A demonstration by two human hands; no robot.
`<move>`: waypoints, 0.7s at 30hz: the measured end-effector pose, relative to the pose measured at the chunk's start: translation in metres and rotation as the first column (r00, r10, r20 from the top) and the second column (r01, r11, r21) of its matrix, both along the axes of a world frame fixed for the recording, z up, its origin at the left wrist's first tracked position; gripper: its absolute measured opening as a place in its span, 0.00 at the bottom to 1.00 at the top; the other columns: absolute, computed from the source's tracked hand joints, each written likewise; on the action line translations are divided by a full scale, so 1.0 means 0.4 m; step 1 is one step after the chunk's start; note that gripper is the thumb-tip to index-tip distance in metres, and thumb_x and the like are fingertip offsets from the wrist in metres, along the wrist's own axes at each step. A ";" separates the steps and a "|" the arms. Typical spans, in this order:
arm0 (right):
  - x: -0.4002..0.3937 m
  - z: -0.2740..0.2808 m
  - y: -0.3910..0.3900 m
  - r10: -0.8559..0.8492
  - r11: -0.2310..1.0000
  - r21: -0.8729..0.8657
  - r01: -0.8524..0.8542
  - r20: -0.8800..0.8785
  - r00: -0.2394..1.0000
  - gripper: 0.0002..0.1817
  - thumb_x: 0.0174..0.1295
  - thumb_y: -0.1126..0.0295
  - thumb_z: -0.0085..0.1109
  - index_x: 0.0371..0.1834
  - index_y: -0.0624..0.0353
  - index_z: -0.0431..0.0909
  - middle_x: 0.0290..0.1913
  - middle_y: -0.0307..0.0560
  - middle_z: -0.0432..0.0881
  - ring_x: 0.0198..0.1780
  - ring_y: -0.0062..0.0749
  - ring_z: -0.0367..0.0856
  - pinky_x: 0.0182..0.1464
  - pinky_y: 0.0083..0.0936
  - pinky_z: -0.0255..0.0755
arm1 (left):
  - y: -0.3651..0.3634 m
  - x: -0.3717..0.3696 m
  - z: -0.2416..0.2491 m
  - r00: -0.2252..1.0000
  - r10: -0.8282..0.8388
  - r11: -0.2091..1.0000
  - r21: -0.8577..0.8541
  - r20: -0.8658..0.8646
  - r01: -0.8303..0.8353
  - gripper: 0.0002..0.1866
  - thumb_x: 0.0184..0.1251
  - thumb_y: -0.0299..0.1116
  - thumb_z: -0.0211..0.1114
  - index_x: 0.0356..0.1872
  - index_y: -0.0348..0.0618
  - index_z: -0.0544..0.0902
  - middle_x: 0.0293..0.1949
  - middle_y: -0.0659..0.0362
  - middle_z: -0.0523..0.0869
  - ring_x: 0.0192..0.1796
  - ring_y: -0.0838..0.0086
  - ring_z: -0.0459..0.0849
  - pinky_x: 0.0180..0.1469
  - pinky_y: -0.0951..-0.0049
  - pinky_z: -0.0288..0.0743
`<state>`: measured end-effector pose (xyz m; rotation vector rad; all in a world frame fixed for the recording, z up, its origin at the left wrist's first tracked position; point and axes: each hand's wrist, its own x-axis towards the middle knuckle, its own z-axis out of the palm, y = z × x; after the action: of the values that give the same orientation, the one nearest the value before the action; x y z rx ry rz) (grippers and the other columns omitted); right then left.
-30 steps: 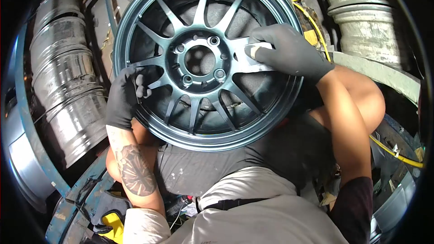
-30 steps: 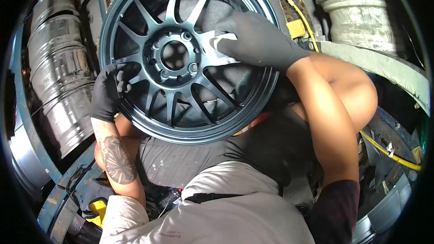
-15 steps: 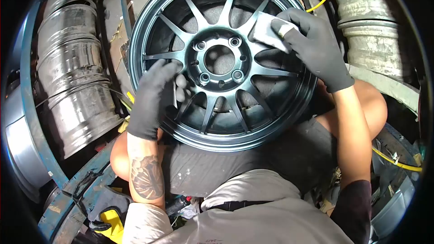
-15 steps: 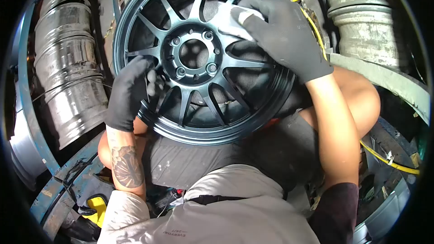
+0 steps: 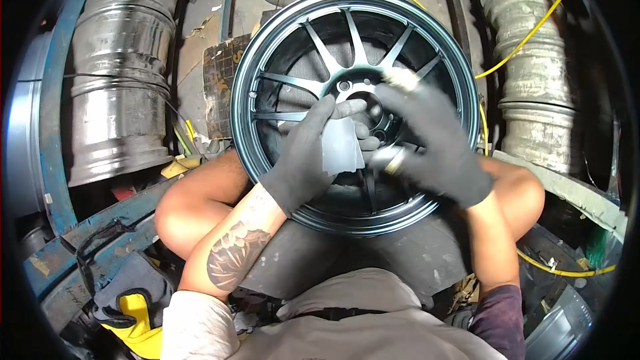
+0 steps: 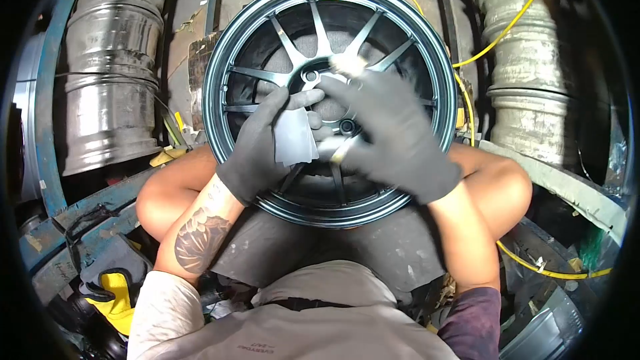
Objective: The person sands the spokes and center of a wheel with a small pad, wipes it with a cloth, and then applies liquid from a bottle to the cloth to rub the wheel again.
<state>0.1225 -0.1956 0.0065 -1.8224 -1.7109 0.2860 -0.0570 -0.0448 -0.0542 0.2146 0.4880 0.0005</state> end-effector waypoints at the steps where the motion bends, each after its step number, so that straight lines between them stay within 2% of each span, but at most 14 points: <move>1: -0.033 0.022 0.024 0.040 0.996 -0.078 -0.041 -0.009 0.999 0.44 0.50 0.58 0.83 0.73 0.57 0.75 0.73 0.60 0.73 0.73 0.58 0.72 0.75 0.47 0.64 | -0.003 0.007 0.022 1.000 0.006 1.000 0.020 0.008 -0.007 0.28 0.88 0.51 0.45 0.71 0.37 0.71 0.52 0.50 0.86 0.54 0.59 0.88 0.60 0.56 0.84; 2: -0.059 0.041 0.040 0.074 0.985 -0.156 -0.076 -0.023 0.997 0.48 0.47 0.56 0.85 0.74 0.56 0.74 0.75 0.60 0.69 0.75 0.59 0.69 0.76 0.48 0.62 | -0.007 0.016 0.055 1.000 0.008 0.999 0.040 0.014 -0.009 0.29 0.88 0.53 0.44 0.71 0.40 0.73 0.55 0.51 0.85 0.56 0.61 0.88 0.61 0.58 0.85; 3: -0.074 0.017 0.036 0.075 0.987 -0.139 -0.077 -0.014 0.997 0.51 0.42 0.55 0.86 0.73 0.55 0.73 0.76 0.60 0.68 0.74 0.60 0.67 0.76 0.50 0.61 | -0.013 0.021 0.075 1.000 0.007 0.998 0.060 0.018 -0.008 0.29 0.87 0.55 0.42 0.71 0.43 0.74 0.57 0.52 0.85 0.58 0.63 0.88 0.61 0.61 0.85; 6: -0.090 0.000 0.036 0.065 0.990 -0.124 -0.064 0.011 0.998 0.52 0.40 0.55 0.86 0.73 0.56 0.73 0.74 0.60 0.70 0.73 0.59 0.69 0.75 0.51 0.62 | -0.035 0.018 0.081 0.993 0.048 0.945 0.317 0.111 -0.081 0.30 0.88 0.55 0.40 0.71 0.44 0.73 0.60 0.53 0.84 0.60 0.64 0.87 0.63 0.62 0.84; 7: -0.094 0.004 0.042 0.039 0.995 -0.093 -0.038 0.009 0.999 0.49 0.38 0.58 0.84 0.70 0.52 0.74 0.69 0.58 0.73 0.68 0.59 0.72 0.70 0.51 0.66 | -0.041 0.014 0.083 0.988 0.061 0.910 0.398 0.142 -0.114 0.30 0.88 0.56 0.39 0.72 0.44 0.73 0.61 0.53 0.84 0.61 0.64 0.86 0.64 0.62 0.83; 9: -0.095 0.008 0.044 0.030 0.997 -0.075 -0.031 -0.012 0.999 0.47 0.41 0.57 0.84 0.69 0.53 0.74 0.67 0.58 0.74 0.67 0.59 0.73 0.69 0.50 0.68 | -0.051 0.007 0.084 0.976 0.079 0.817 0.547 0.205 -0.181 0.30 0.89 0.56 0.38 0.72 0.45 0.72 0.63 0.53 0.83 0.63 0.64 0.85 0.65 0.63 0.83; 12: -0.092 0.009 0.041 0.025 0.998 -0.058 -0.028 -0.057 0.998 0.44 0.45 0.57 0.82 0.69 0.55 0.75 0.64 0.58 0.76 0.64 0.59 0.75 0.67 0.49 0.69 | -0.042 -0.007 0.082 0.989 0.026 0.715 0.688 0.146 -0.121 0.30 0.89 0.56 0.38 0.72 0.46 0.73 0.62 0.54 0.84 0.63 0.66 0.86 0.64 0.63 0.83; 14: -0.090 0.007 0.041 0.024 0.999 -0.034 -0.027 -0.104 0.994 0.42 0.48 0.58 0.81 0.69 0.56 0.76 0.62 0.58 0.78 0.62 0.59 0.76 0.66 0.48 0.70 | -0.033 -0.008 0.073 0.992 0.030 0.837 0.539 0.120 -0.091 0.28 0.89 0.54 0.41 0.71 0.43 0.73 0.60 0.53 0.84 0.60 0.66 0.87 0.62 0.63 0.84; 15: -0.091 0.007 0.040 0.024 1.000 -0.014 -0.026 -0.133 0.991 0.41 0.49 0.59 0.81 0.69 0.56 0.76 0.61 0.58 0.79 0.62 0.58 0.77 0.66 0.47 0.71 | -0.028 -0.001 0.067 0.989 0.065 0.939 0.327 0.135 -0.106 0.26 0.89 0.51 0.43 0.70 0.41 0.73 0.59 0.52 0.85 0.59 0.66 0.88 0.59 0.65 0.86; 16: -0.092 0.005 0.039 0.024 1.000 0.004 -0.023 -0.163 0.986 0.41 0.50 0.59 0.80 0.69 0.56 0.77 0.59 0.58 0.79 0.61 0.58 0.77 0.66 0.47 0.71 | -0.027 0.005 0.067 0.985 0.102 0.988 0.097 0.141 -0.116 0.25 0.89 0.48 0.45 0.70 0.38 0.72 0.58 0.51 0.85 0.57 0.66 0.89 0.57 0.66 0.87; 17: -0.093 0.004 0.038 0.018 1.000 0.004 -0.017 -0.209 0.978 0.39 0.51 0.61 0.80 0.69 0.57 0.77 0.59 0.58 0.80 0.61 0.57 0.78 0.66 0.46 0.71 | -0.038 0.012 0.072 0.989 0.140 0.973 0.177 0.041 -0.145 0.30 0.89 0.55 0.38 0.67 0.40 0.76 0.55 0.52 0.86 0.55 0.67 0.89 0.57 0.66 0.87; 20: -0.102 -0.007 0.033 -0.012 0.999 0.026 0.023 -0.359 0.933 0.34 0.54 0.66 0.77 0.67 0.57 0.79 0.59 0.57 0.82 0.62 0.52 0.80 0.67 0.43 0.72 | -0.033 0.003 0.087 0.972 0.156 0.986 0.023 0.174 -0.163 0.28 0.90 0.51 0.39 0.68 0.38 0.74 0.55 0.52 0.86 0.55 0.69 0.88 0.60 0.67 0.85; 21: -0.108 -0.015 0.033 -0.027 0.997 0.053 0.054 -0.416 0.909 0.32 0.55 0.67 0.76 0.66 0.58 0.79 0.59 0.57 0.82 0.62 0.51 0.80 0.68 0.42 0.72 | -0.040 -0.003 0.077 0.953 0.140 0.986 0.048 0.270 -0.158 0.24 0.91 0.46 0.40 0.68 0.38 0.74 0.56 0.53 0.85 0.56 0.69 0.87 0.61 0.67 0.83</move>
<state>0.0793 -0.1826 0.0007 -1.6075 -1.3665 0.5536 -0.0581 -0.0607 -0.0233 0.2410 0.2345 0.1921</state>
